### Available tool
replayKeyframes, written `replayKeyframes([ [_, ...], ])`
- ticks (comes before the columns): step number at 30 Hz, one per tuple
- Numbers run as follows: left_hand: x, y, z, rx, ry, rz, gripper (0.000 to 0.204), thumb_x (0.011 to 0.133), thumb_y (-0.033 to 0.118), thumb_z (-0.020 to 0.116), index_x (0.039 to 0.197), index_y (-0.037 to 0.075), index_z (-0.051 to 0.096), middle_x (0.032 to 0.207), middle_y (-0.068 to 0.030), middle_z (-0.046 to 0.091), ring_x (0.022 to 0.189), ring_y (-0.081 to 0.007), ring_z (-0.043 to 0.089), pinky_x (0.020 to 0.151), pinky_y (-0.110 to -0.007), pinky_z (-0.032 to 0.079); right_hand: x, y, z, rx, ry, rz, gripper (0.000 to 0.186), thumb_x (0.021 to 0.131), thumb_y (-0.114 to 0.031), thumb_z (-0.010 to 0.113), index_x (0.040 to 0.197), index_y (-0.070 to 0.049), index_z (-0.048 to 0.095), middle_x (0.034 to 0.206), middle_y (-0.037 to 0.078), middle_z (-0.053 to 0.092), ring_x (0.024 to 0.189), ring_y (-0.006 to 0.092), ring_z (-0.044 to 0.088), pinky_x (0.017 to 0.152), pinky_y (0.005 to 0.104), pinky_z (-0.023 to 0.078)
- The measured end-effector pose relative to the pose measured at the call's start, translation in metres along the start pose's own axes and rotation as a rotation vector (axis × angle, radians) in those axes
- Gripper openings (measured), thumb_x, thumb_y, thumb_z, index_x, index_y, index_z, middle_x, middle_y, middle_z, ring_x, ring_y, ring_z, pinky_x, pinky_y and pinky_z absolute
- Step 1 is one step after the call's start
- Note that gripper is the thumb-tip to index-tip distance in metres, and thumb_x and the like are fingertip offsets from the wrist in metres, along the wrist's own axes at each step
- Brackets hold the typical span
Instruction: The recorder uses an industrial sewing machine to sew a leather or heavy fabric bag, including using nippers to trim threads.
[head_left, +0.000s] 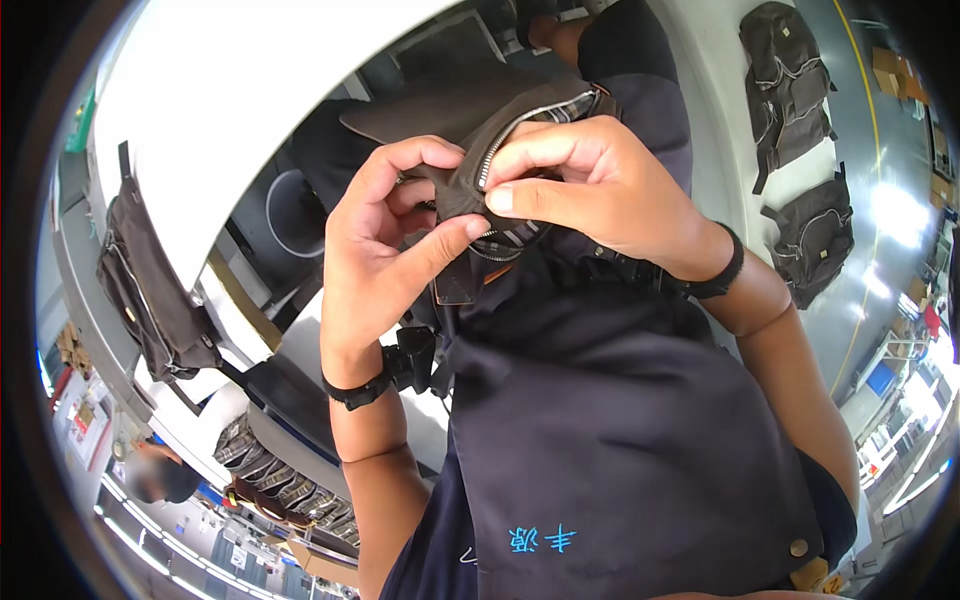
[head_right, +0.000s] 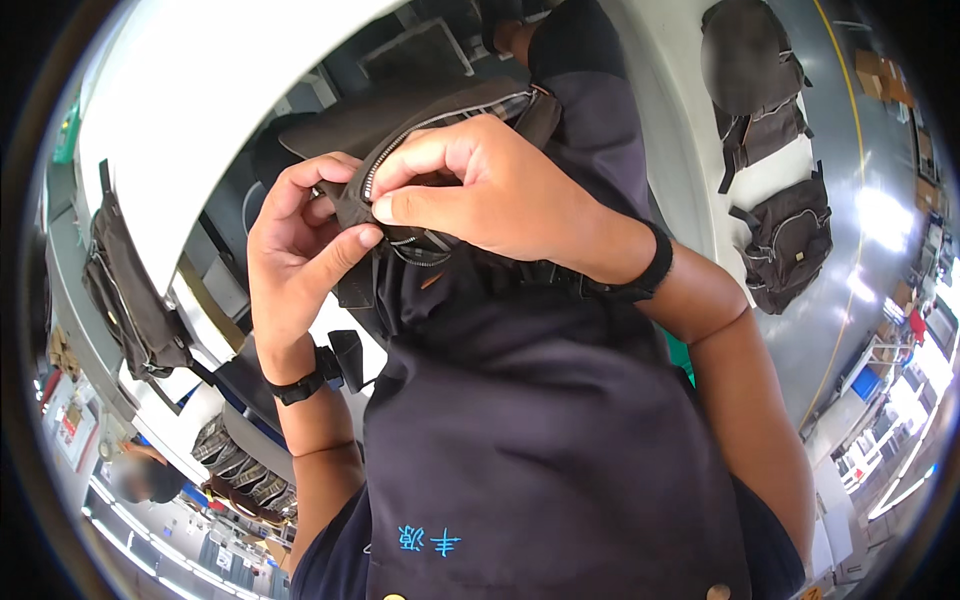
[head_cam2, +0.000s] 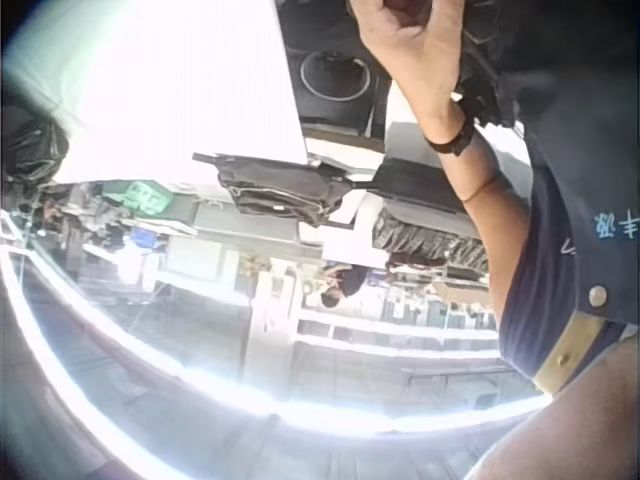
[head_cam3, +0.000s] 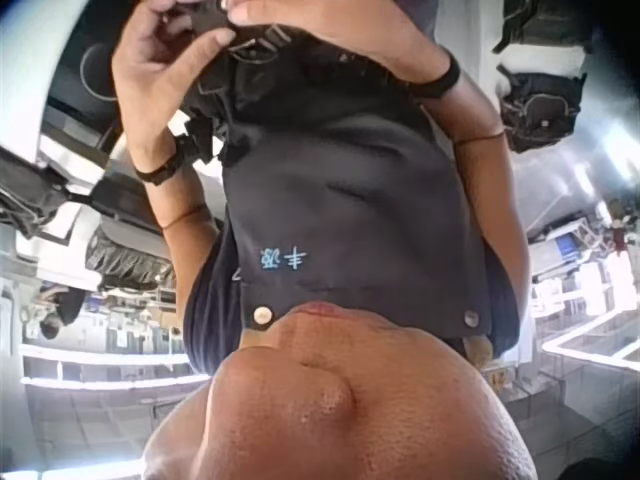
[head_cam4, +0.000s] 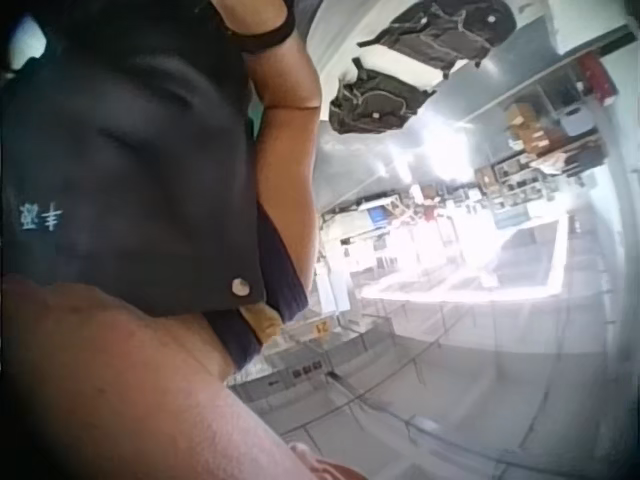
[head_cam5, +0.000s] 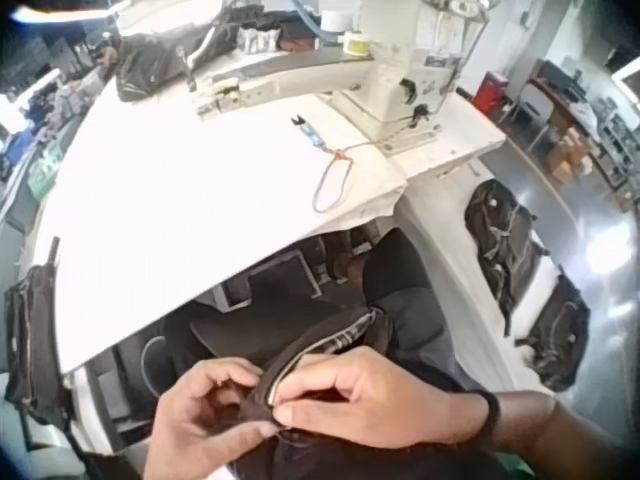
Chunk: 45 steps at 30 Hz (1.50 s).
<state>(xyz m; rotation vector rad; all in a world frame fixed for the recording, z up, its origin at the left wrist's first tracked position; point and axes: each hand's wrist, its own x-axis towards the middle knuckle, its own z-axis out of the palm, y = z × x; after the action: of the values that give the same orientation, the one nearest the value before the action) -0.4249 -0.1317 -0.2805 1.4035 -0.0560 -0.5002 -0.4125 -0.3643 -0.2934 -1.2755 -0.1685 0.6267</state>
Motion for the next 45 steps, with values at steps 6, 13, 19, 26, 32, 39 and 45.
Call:
replayKeyframes([
  [6, -0.034, -0.017, 0.021, 0.200, 0.582, 0.027, 0.049, 0.088, 0.001, 0.085, 0.125, 0.000, 0.054, 0.110, -0.0060, 0.063, 0.090, -0.0095, 0.067, 0.075, -0.023, 0.059, 0.015, 0.017, 0.017, -0.081, 0.002, 0.040, 0.016, 0.100, -0.004, 0.070, 0.111, 0.007, 0.073, 0.107, 0.006, 0.069, 0.095, 0.0092, 0.064, 0.083, 0.0247, 0.051],
  [13, -0.049, -0.018, 0.016, 0.271, 0.566, -0.126, 0.020, 0.098, 0.012, 0.078, 0.109, 0.000, 0.065, 0.090, -0.0018, 0.068, 0.083, -0.0058, 0.064, 0.068, -0.020, 0.052, 0.019, 0.017, 0.028, -0.207, -0.030, -0.046, 0.017, 0.100, -0.004, 0.070, 0.111, 0.008, 0.073, 0.106, 0.007, 0.069, 0.095, 0.0099, 0.064, 0.082, 0.0252, 0.052],
  [19, -0.041, -0.014, 0.012, -0.124, 0.316, -0.261, 0.033, 0.113, 0.030, 0.053, 0.115, -0.001, 0.064, 0.092, -0.0079, 0.072, 0.074, -0.0138, 0.072, 0.063, -0.025, 0.059, 0.020, 0.018, 0.029, -0.156, -0.002, -0.034, 0.016, 0.100, -0.002, 0.070, 0.112, 0.008, 0.072, 0.106, 0.007, 0.069, 0.096, 0.0107, 0.065, 0.083, 0.0265, 0.052],
  [26, -0.020, -0.018, 0.017, -0.259, 0.299, -0.223, 0.030, 0.114, 0.028, 0.049, 0.098, 0.004, 0.056, 0.077, -0.0021, 0.057, 0.060, -0.0091, 0.057, 0.051, -0.022, 0.046, 0.020, 0.019, 0.026, -0.085, 0.089, -0.076, 0.015, 0.100, -0.003, 0.069, 0.110, 0.007, 0.072, 0.103, 0.009, 0.071, 0.095, 0.0143, 0.068, 0.083, 0.0286, 0.054],
  [32, -0.017, 0.000, 0.008, -0.046, 0.279, -0.173, 0.029, 0.114, 0.030, 0.047, 0.107, 0.004, 0.060, 0.069, 0.0021, 0.046, 0.053, -0.0058, 0.041, 0.045, -0.021, 0.032, 0.018, -0.019, -0.007, -0.341, 0.098, -0.097, 0.016, 0.102, -0.005, 0.067, 0.113, 0.004, 0.074, 0.107, 0.011, 0.075, 0.102, 0.0178, 0.071, 0.090, 0.0303, 0.055],
  [39, -0.037, 0.032, 0.002, -0.101, 0.225, -0.092, 0.039, 0.114, 0.031, 0.048, 0.126, -0.003, 0.061, 0.074, -0.0015, 0.052, 0.058, -0.0069, 0.045, 0.047, -0.023, 0.037, 0.074, -0.053, -0.103, -1.071, 0.580, -0.747, 0.017, 0.098, -0.012, 0.065, 0.110, -0.002, 0.073, 0.102, 0.019, 0.073, 0.093, 0.0369, 0.070, 0.081, 0.0417, 0.056],
  [45, -0.049, 0.035, 0.010, -0.149, 0.322, -0.109, 0.035, 0.114, 0.030, 0.047, 0.123, -0.001, 0.058, 0.076, -0.0020, 0.051, 0.060, -0.0088, 0.047, 0.049, -0.024, 0.038, 0.212, -0.066, -0.179, -1.547, 0.692, -1.052, 0.028, 0.098, -0.019, 0.065, 0.113, 0.004, 0.070, 0.108, 0.022, 0.074, 0.102, 0.0391, 0.070, 0.089, 0.0449, 0.057],
])
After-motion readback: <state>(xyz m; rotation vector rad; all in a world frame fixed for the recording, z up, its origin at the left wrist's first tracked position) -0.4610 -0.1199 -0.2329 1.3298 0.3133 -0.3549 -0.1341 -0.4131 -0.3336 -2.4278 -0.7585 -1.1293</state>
